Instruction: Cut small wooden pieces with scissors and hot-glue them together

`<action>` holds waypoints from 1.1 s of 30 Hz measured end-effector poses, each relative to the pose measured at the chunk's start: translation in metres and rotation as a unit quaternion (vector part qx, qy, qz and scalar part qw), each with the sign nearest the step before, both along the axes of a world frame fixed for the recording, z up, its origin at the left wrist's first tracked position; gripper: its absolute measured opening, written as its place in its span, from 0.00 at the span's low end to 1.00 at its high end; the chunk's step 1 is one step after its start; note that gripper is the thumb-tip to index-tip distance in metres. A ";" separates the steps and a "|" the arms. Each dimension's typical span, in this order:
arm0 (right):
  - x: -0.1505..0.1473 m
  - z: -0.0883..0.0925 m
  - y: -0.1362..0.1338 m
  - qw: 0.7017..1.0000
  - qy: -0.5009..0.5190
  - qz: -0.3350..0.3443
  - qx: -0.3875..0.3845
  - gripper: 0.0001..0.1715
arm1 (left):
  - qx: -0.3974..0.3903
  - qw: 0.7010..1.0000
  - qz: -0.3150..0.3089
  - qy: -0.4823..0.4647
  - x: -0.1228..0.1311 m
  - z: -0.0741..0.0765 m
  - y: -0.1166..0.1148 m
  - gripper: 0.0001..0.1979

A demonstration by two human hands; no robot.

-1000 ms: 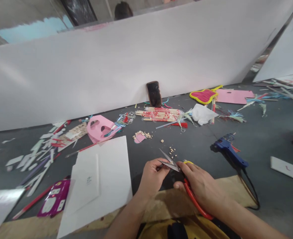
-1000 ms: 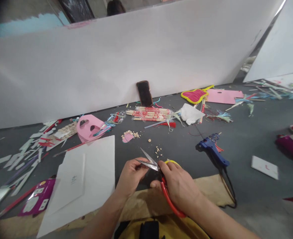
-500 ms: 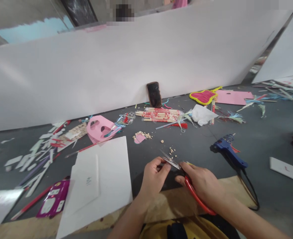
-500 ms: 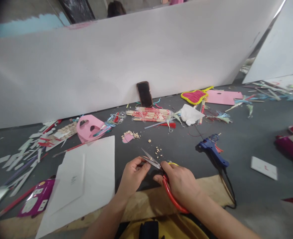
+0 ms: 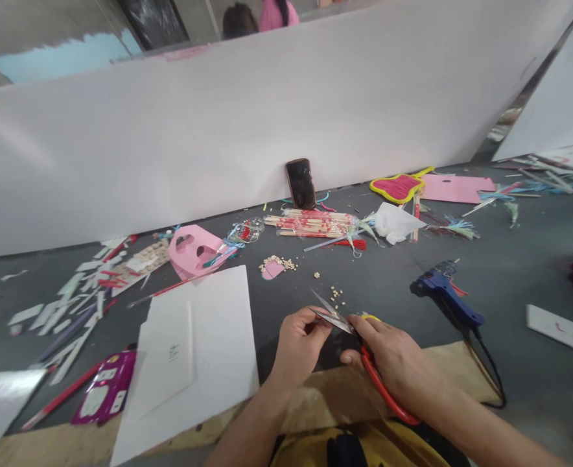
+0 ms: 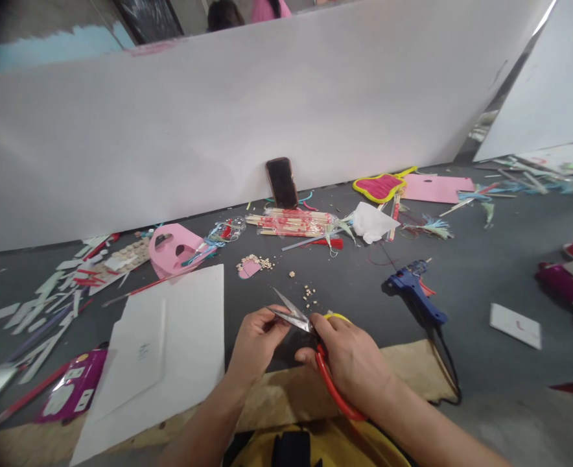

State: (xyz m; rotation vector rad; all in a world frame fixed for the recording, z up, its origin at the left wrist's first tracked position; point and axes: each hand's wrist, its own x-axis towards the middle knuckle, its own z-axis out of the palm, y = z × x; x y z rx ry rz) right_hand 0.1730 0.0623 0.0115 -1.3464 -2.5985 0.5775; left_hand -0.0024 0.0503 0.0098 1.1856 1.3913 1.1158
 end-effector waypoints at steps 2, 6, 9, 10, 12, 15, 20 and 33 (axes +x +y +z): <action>-0.001 -0.001 0.000 1.000 -0.003 0.001 0.005 0.18 | 0.008 1.000 -0.003 0.000 0.000 0.000 0.001 0.07; -0.005 -0.003 -0.001 1.000 -0.006 -0.008 -0.004 0.12 | -0.001 1.000 0.004 0.002 0.000 0.000 0.000 0.09; -0.007 0.000 0.000 0.999 0.000 -0.014 -0.037 0.12 | -0.024 1.000 0.000 0.001 0.001 0.000 -0.001 0.11; -0.007 0.002 0.001 0.999 -0.001 -0.011 -0.045 0.12 | -0.027 1.000 -0.001 -0.006 0.001 0.000 0.000 0.11; -0.006 0.007 0.005 0.999 -0.014 -0.009 -0.044 0.14 | -0.030 0.999 -0.004 -0.025 0.000 -0.002 0.001 0.12; 0.001 0.010 0.012 0.998 -0.057 -0.028 -0.027 0.15 | -0.043 0.998 -0.001 -0.046 -0.003 -0.007 0.003 0.14; 0.024 -0.002 0.020 0.991 -0.096 -0.089 0.010 0.18 | -0.061 0.995 0.023 -0.072 -0.012 -0.012 0.005 0.14; 0.057 -0.034 0.035 0.940 0.181 -0.288 -0.038 0.29 | 0.050 0.927 -0.084 0.363 0.007 -0.008 0.128 0.09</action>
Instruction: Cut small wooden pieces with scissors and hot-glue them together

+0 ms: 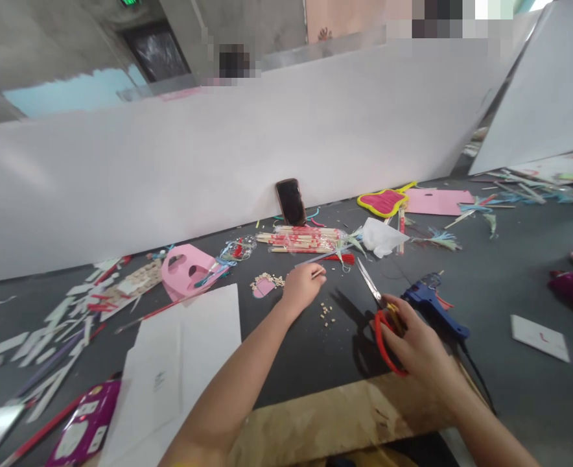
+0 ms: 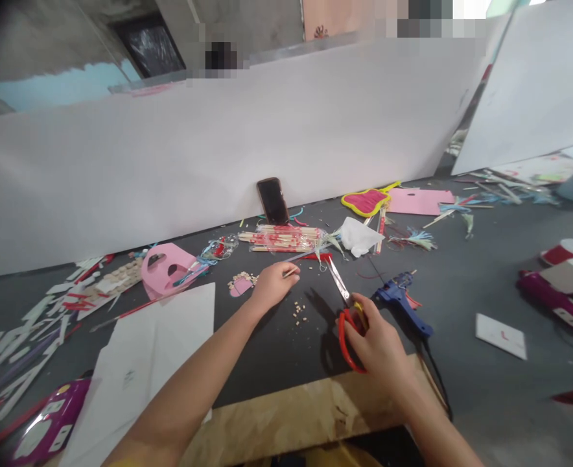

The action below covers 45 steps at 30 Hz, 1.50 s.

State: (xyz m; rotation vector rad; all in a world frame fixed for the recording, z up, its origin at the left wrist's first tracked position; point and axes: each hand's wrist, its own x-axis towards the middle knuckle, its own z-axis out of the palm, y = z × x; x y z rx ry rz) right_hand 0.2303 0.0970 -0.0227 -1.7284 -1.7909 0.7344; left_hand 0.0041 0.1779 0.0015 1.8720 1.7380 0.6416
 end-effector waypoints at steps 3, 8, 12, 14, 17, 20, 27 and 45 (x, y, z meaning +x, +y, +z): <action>-0.001 -0.005 -0.007 0.998 0.052 -0.039 0.018 0.26 | -0.012 0.998 -0.025 0.064 0.015 -0.007 0.026 0.10; -0.003 -0.004 -0.016 0.997 0.051 -0.013 0.050 0.23 | -0.034 0.987 -0.042 0.149 0.032 -0.016 0.049 0.09; -0.004 -0.003 -0.019 0.996 0.045 -0.005 0.071 0.21 | -0.041 0.982 -0.057 0.175 0.035 -0.014 0.047 0.09; -0.005 -0.003 -0.019 0.996 0.045 -0.010 0.077 0.21 | -0.040 0.982 -0.066 0.172 0.031 -0.009 0.037 0.09; -0.005 -0.003 -0.019 0.996 0.049 -0.005 0.077 0.21 | -0.043 0.983 -0.085 0.154 0.018 0.000 0.011 0.09; -0.005 -0.003 -0.018 0.996 0.042 0.009 0.074 0.22 | -0.050 0.986 -0.094 0.130 0.005 0.002 -0.020 0.08; -0.006 -0.006 -0.018 0.995 0.017 0.031 0.092 0.21 | -0.050 0.994 -0.074 0.056 -0.006 -0.010 -0.053 0.09; -0.041 0.036 -0.035 0.968 -0.072 0.237 0.036 0.28 | -0.104 0.865 0.106 -0.480 -0.020 -0.001 -0.124 0.14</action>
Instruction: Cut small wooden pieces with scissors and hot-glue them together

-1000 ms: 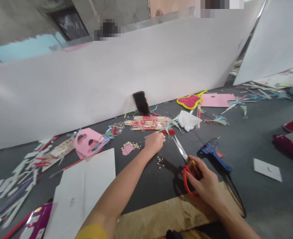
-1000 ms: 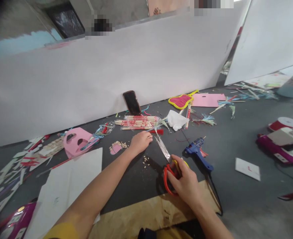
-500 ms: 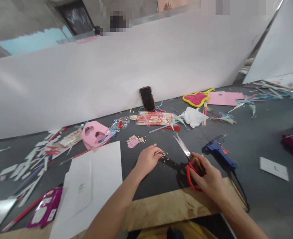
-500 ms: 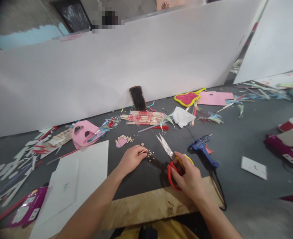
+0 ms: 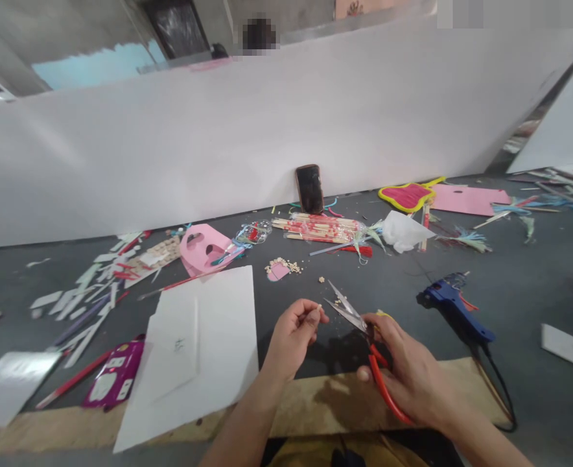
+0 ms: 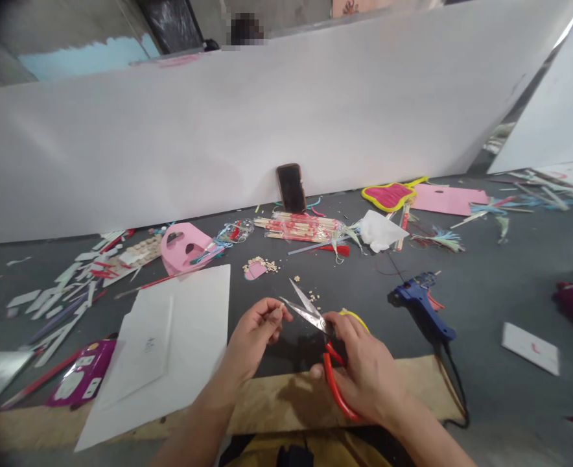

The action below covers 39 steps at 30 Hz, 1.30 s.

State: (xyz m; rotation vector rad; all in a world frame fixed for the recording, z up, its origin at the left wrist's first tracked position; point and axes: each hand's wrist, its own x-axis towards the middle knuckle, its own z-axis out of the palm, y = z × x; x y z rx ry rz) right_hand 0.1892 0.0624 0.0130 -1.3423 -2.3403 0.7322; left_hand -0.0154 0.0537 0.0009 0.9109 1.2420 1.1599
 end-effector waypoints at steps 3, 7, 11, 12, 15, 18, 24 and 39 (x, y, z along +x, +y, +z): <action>-0.007 0.004 -0.002 0.998 -0.044 0.036 -0.007 0.28 | 0.016 1.000 0.003 -0.007 -0.001 -0.002 -0.003 0.14; -0.012 0.001 -0.002 0.996 -0.067 0.063 -0.020 0.32 | 0.022 1.000 0.001 -0.007 -0.003 -0.007 -0.007 0.14; -0.014 -0.003 -0.003 0.995 -0.069 0.076 -0.012 0.34 | 0.014 1.000 -0.014 0.017 -0.005 -0.006 -0.010 0.14; -0.014 -0.003 -0.003 0.995 -0.068 0.079 -0.008 0.34 | 0.014 0.999 -0.016 0.027 -0.005 -0.005 -0.010 0.14; -0.015 -0.003 -0.004 0.994 -0.067 0.086 -0.001 0.35 | 0.019 0.998 -0.019 0.054 -0.005 -0.003 -0.011 0.14; -0.015 -0.002 -0.004 0.993 -0.070 0.090 0.005 0.34 | 0.020 0.998 -0.020 0.065 -0.005 -0.002 -0.012 0.14; -0.017 -0.008 -0.005 0.992 -0.061 0.101 0.031 0.28 | 0.048 0.993 -0.019 0.108 -0.005 0.004 -0.013 0.10; -0.016 -0.016 -0.004 0.996 -0.059 0.065 0.011 0.21 | 0.057 0.985 -0.007 0.166 0.001 0.005 -0.009 0.10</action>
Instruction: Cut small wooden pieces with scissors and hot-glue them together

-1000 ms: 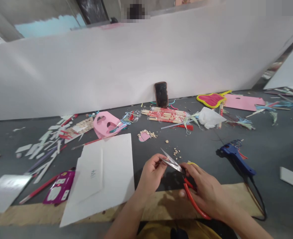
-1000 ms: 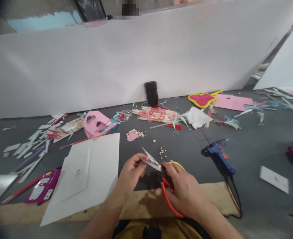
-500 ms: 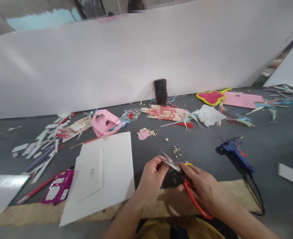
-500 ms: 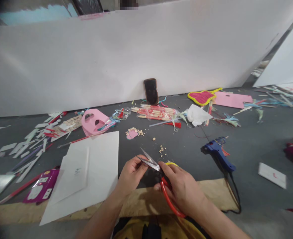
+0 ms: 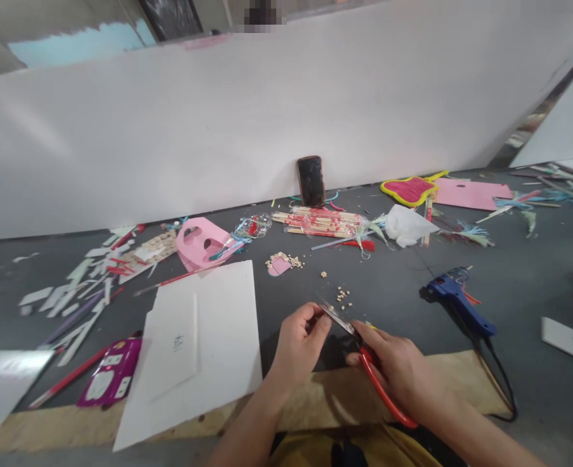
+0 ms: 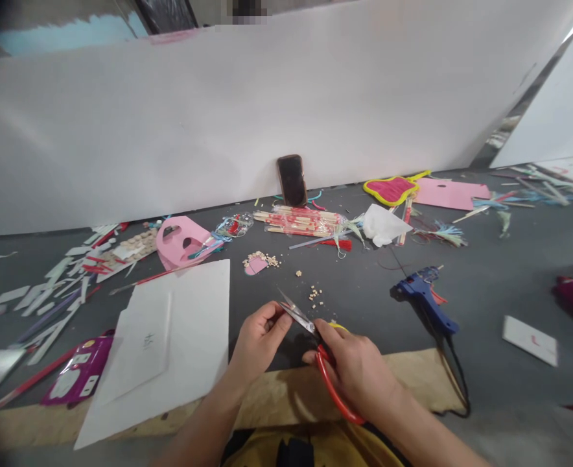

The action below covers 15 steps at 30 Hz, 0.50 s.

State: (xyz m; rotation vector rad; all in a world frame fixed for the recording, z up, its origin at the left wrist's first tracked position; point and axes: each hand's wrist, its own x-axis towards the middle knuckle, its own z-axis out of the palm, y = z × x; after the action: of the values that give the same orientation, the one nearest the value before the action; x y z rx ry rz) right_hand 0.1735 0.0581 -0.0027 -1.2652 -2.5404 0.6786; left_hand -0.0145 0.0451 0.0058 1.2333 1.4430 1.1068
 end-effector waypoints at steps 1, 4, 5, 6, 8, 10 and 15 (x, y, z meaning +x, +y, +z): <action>0.000 0.001 0.000 1.000 -0.004 -0.002 0.000 0.21 | 0.006 1.000 0.004 0.007 0.000 0.000 0.000 0.10; 0.001 0.006 0.001 1.000 -0.016 -0.001 0.006 0.23 | 0.020 0.999 0.021 0.013 0.001 -0.001 0.000 0.10; 0.001 0.008 0.001 1.000 -0.019 0.000 0.012 0.23 | 0.021 1.000 0.023 0.004 0.001 -0.001 0.000 0.10; 0.001 0.010 0.001 1.000 -0.023 0.002 0.020 0.24 | 0.018 1.000 0.020 -0.009 0.001 -0.001 -0.001 0.10; 0.002 0.014 0.001 0.999 -0.033 0.002 0.039 0.27 | 0.002 0.999 0.003 -0.043 0.002 -0.001 -0.001 0.10; 0.002 0.016 0.001 0.998 -0.038 0.002 0.057 0.30 | -0.018 0.997 -0.018 -0.068 0.002 0.000 -0.002 0.10; 0.003 0.013 0.002 0.996 -0.020 0.021 0.083 0.29 | -0.036 0.996 -0.023 -0.074 0.005 0.004 -0.003 0.11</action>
State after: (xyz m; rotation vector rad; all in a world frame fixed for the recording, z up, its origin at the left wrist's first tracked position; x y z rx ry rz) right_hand 0.1761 0.0598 0.0103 -1.1842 -2.6003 0.4437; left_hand -0.0100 0.0423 0.0098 1.1049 1.3251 1.0833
